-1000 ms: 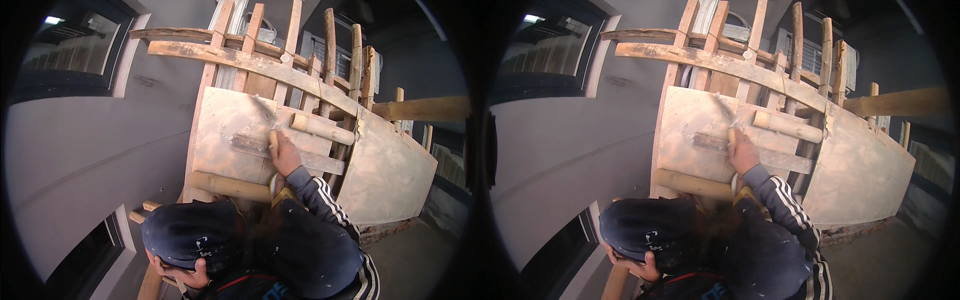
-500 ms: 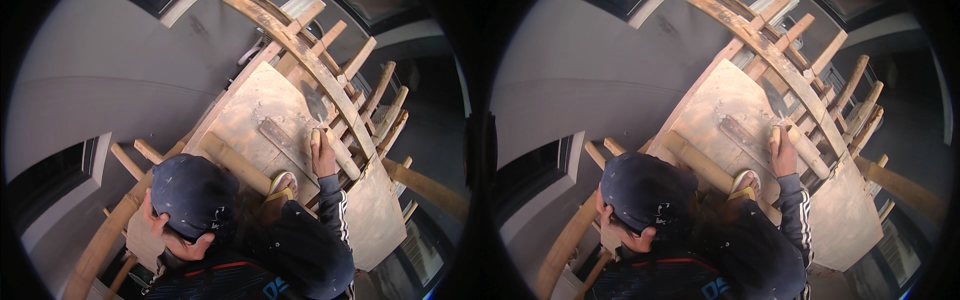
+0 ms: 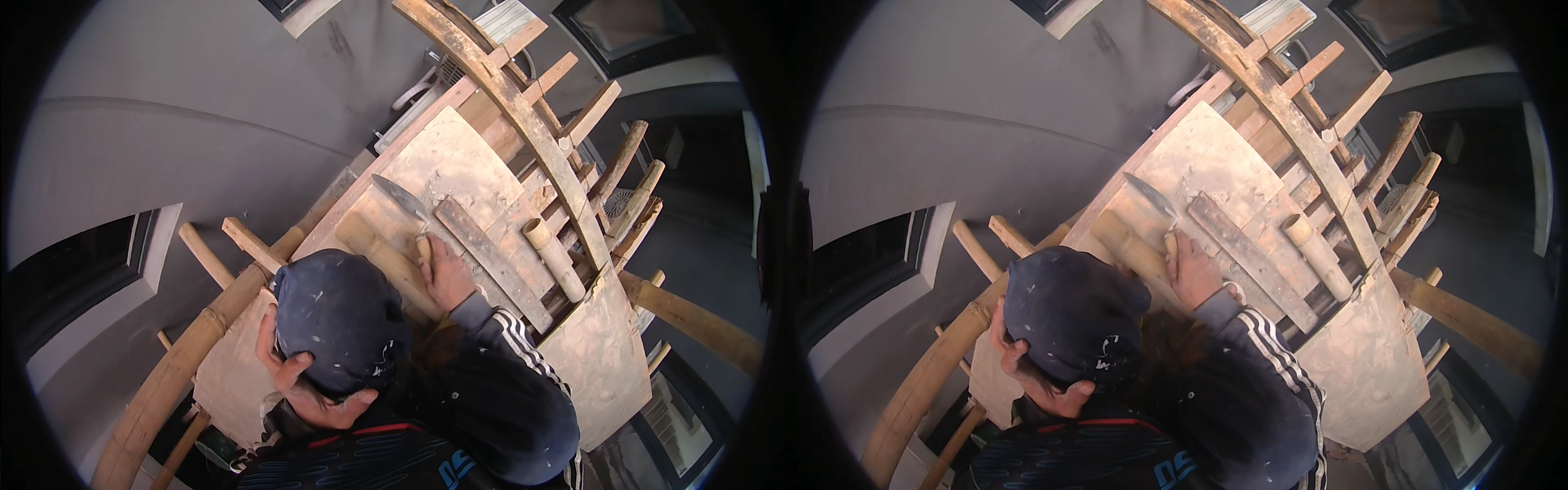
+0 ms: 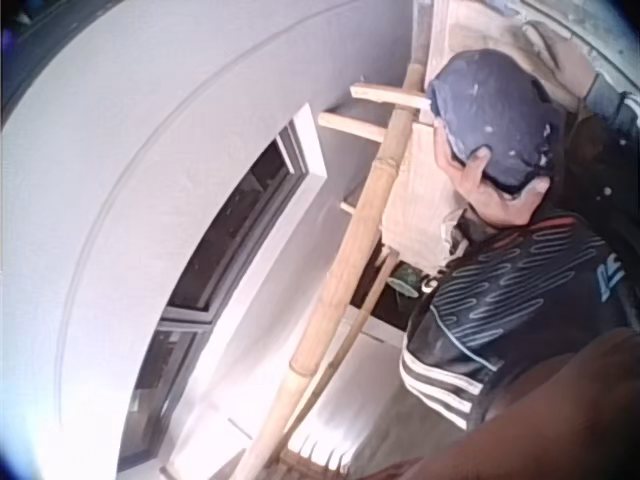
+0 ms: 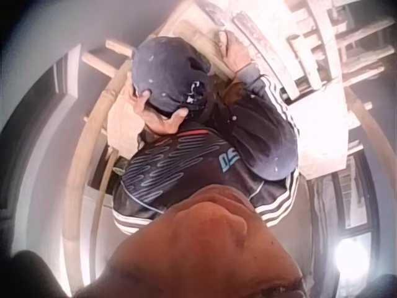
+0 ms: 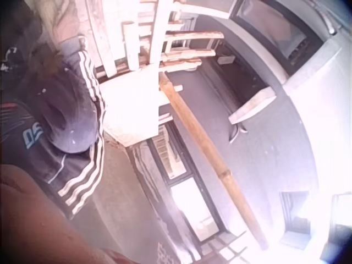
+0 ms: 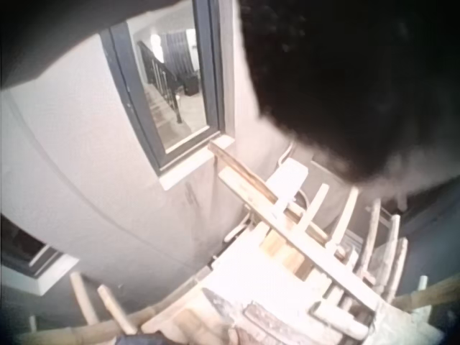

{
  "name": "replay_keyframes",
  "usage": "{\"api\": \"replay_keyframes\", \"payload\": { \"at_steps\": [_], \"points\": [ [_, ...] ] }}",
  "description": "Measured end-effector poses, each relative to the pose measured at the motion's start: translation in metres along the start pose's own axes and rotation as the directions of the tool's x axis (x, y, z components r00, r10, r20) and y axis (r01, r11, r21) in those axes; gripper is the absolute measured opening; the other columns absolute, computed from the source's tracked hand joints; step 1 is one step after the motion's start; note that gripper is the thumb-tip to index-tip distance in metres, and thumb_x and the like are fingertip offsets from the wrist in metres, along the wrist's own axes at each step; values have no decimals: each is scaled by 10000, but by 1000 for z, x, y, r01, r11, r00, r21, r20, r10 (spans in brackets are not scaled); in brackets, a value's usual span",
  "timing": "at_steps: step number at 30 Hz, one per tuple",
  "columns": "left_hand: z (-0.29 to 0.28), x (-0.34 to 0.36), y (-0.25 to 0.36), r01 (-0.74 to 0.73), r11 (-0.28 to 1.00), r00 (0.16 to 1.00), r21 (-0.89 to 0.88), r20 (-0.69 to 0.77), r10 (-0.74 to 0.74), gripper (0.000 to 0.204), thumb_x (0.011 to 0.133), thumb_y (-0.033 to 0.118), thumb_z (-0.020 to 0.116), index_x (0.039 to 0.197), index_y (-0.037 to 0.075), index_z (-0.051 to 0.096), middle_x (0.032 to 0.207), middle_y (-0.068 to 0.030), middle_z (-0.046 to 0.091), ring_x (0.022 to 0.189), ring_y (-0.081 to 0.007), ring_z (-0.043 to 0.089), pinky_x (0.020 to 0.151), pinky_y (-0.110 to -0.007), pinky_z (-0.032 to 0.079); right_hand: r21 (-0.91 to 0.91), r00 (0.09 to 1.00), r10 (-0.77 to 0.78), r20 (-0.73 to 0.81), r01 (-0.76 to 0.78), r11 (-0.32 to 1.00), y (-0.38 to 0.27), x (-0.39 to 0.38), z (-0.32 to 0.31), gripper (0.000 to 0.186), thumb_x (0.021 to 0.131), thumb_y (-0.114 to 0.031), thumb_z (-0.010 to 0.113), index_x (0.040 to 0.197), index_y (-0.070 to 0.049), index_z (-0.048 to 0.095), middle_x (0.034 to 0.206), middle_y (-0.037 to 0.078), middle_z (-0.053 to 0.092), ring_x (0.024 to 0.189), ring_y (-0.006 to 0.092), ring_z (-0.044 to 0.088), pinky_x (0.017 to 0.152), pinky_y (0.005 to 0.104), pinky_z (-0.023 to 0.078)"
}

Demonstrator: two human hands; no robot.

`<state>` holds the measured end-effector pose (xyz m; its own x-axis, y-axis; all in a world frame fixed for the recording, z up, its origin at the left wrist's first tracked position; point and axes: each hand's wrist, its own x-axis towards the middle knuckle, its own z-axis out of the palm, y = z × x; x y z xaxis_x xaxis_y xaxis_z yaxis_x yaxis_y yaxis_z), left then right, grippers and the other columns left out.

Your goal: The person uses a trowel to scoop a white paste from a container and applies it to a wooden surface. They spread and smooth the paste across the wood, occasionally scraping the trowel against the surface to remove excess material.

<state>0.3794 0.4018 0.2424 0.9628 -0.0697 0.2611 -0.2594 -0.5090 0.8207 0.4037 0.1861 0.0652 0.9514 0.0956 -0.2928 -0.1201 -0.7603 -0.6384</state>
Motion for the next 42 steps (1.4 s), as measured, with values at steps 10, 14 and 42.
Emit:
{"api": "replay_keyframes", "payload": {
  "at_steps": [10, 14, 42],
  "points": [
    [-5, 2, -7, -18, 998, 999, -56, -33, 16, 831, 685, 473, 788, 1346, 244, 339, 1428, -328, 196, 1291, -476, 324, 1016, -564, 355, -369, 999, -23, 36, 35, 929, 32, 44, -64, 403, 907, -208, 533, 1292, -93, 501, 891, 200, 632, 705, 382, 647, 611, 448, 538],
    [-4, -4, -3, -19, 999, 998, -44, -68, 16, 823, 685, 471, 787, 1341, 245, 344, 1429, -328, 194, 1290, -476, 326, 1012, -563, 362, -355, 997, -20, -71, -6, 935, 83, 38, -88, 401, 937, -241, 517, 1304, -80, 507, 936, 226, 654, 703, 366, 667, 650, 442, 554],
    [-18, -6, -11, -54, 998, 997, -34, -47, 53, 925, 712, 477, 733, 1407, 108, 247, 1430, -331, 224, 1315, -434, 297, 1071, -547, 238, -232, 965, 208, -158, -241, 942, 53, 57, -35, 456, 947, -283, 483, 1349, -68, 457, 900, 263, 615, 713, 412, 639, 645, 486, 537]
  ]
}}
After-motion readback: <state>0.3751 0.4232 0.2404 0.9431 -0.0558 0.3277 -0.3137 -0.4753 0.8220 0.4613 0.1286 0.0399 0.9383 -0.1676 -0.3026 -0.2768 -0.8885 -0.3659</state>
